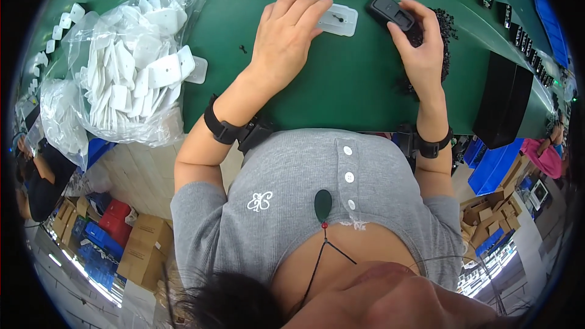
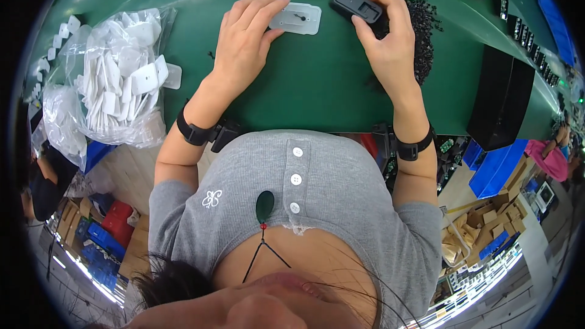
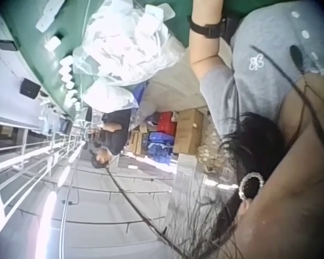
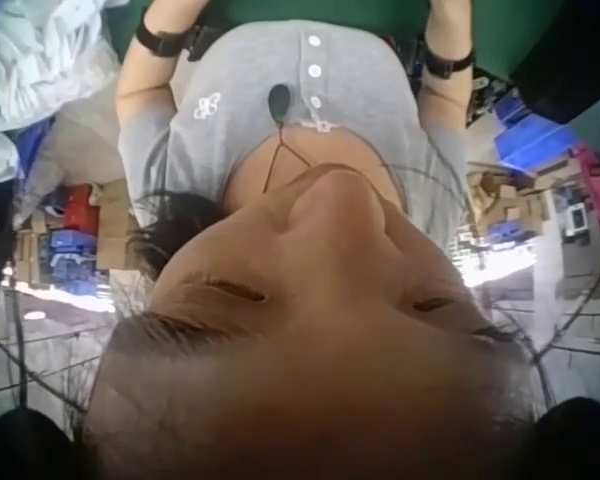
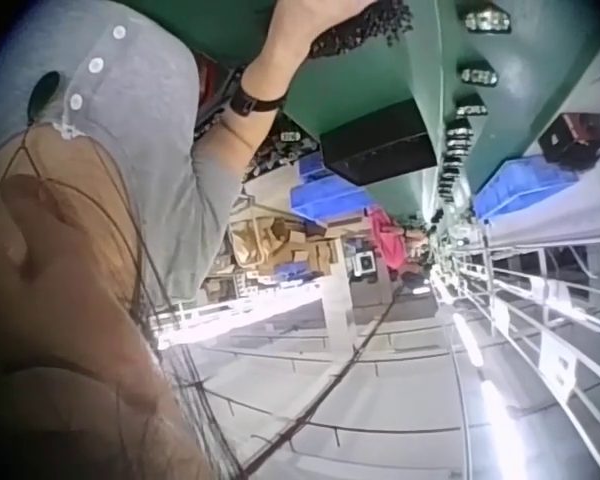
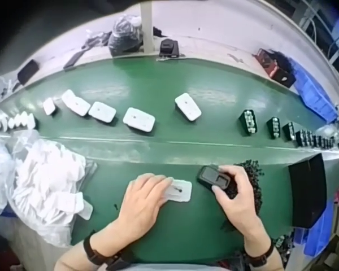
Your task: The person assembles components by hand, picking up a white plastic base and a small black component, then inserting the component into the base. They then fit a black housing onto the assembly and place the unit on the work surface, repeating the process.
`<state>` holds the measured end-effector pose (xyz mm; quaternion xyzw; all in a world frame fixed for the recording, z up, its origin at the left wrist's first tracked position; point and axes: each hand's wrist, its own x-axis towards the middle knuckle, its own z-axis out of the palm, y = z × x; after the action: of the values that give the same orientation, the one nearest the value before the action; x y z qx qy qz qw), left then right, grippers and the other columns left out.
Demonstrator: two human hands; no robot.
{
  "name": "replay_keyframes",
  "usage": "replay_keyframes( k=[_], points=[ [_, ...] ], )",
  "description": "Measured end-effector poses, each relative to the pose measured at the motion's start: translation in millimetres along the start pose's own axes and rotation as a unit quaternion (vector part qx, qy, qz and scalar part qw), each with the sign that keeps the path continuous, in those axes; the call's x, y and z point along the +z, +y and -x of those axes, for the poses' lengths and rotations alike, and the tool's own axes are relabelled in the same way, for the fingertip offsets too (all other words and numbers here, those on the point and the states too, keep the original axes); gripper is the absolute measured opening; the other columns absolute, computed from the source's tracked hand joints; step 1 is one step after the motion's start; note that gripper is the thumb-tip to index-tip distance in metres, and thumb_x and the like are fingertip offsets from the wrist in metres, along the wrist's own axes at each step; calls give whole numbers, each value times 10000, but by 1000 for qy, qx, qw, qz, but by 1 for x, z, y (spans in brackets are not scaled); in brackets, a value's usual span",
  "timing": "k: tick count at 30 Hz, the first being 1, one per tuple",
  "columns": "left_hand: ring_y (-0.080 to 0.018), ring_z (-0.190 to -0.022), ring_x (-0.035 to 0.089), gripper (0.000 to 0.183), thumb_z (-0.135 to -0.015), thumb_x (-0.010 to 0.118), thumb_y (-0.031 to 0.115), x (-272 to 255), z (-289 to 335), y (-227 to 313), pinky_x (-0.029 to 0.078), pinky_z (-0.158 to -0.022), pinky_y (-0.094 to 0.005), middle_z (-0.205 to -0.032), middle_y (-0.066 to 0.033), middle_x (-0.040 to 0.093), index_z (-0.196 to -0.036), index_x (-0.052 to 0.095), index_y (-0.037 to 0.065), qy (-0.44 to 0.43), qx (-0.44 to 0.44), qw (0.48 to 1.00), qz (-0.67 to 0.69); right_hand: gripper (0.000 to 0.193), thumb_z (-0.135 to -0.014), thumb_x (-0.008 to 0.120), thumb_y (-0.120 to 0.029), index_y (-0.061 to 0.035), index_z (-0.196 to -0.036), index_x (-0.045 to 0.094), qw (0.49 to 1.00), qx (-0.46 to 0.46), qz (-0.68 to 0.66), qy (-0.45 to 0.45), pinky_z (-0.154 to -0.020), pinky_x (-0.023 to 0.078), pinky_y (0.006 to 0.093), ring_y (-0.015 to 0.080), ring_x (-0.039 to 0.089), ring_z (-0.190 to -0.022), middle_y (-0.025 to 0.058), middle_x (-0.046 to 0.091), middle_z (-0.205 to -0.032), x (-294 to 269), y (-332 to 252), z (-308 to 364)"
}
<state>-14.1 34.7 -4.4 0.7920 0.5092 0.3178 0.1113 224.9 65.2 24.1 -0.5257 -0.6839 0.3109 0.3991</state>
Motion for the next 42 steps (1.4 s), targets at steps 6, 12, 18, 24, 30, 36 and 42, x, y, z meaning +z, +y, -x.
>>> replay_keyframes(
  k=[6,12,18,24,30,36,42],
  points=[
    [-261,-1092,560,516,-761,663,-22,-4,5,-2,441,-905,-400,-1183,-53,609,-1255,576,101,11,0,999,41,322,-791,724,31,-23,-1102,663,988,-105,110,-29,-934,490,342,268,633,-1062,124,659,-1147,7,-17,0],
    [-258,-1171,575,495,-835,521,-71,-12,13,-6,436,-964,-361,-1306,-51,608,-1277,621,128,3,-19,997,73,366,-777,720,25,-44,-1133,670,971,-183,102,-116,-895,521,351,283,631,-1064,115,658,-1175,35,-25,3],
    [-234,-1212,566,484,-846,486,-45,-12,18,-11,436,-964,-349,-1342,-19,596,-1267,634,143,-32,-5,999,28,358,-786,713,12,-49,-1137,674,969,-165,119,-141,-894,521,348,278,623,-1069,105,648,-1195,45,-22,7],
    [-224,-1239,548,495,-833,517,0,-16,21,4,435,-964,-350,-1384,-28,562,-1310,592,108,-37,2,998,-56,390,-791,706,18,-53,-1173,671,945,-247,161,-139,-900,516,361,295,614,-1080,125,624,-1218,47,-15,5],
    [-241,-1244,542,525,-816,552,56,-10,21,7,445,-954,-356,-1412,-56,530,-1340,546,70,-28,15,998,-60,421,-745,712,27,-95,-1147,687,948,-231,177,-127,-842,543,367,301,620,-1041,119,631,-1177,45,-14,6],
    [-248,-1036,602,401,-793,596,144,1,12,1,475,-860,-354,-1172,-123,618,-1172,610,16,40,68,988,-135,331,-831,692,6,-20,-1160,661,967,-116,51,-223,-954,485,311,225,623,-1097,121,647,-1203,35,-19,-16],
    [-306,-899,626,328,-847,702,241,6,0,-4,501,-781,-389,-968,-124,660,-1076,637,16,32,-87,976,196,511,-922,664,-93,20,-1371,448,905,132,-375,-153,-1058,397,328,216,542,-1199,159,568,-1291,45,-22,-1]
  ],
)
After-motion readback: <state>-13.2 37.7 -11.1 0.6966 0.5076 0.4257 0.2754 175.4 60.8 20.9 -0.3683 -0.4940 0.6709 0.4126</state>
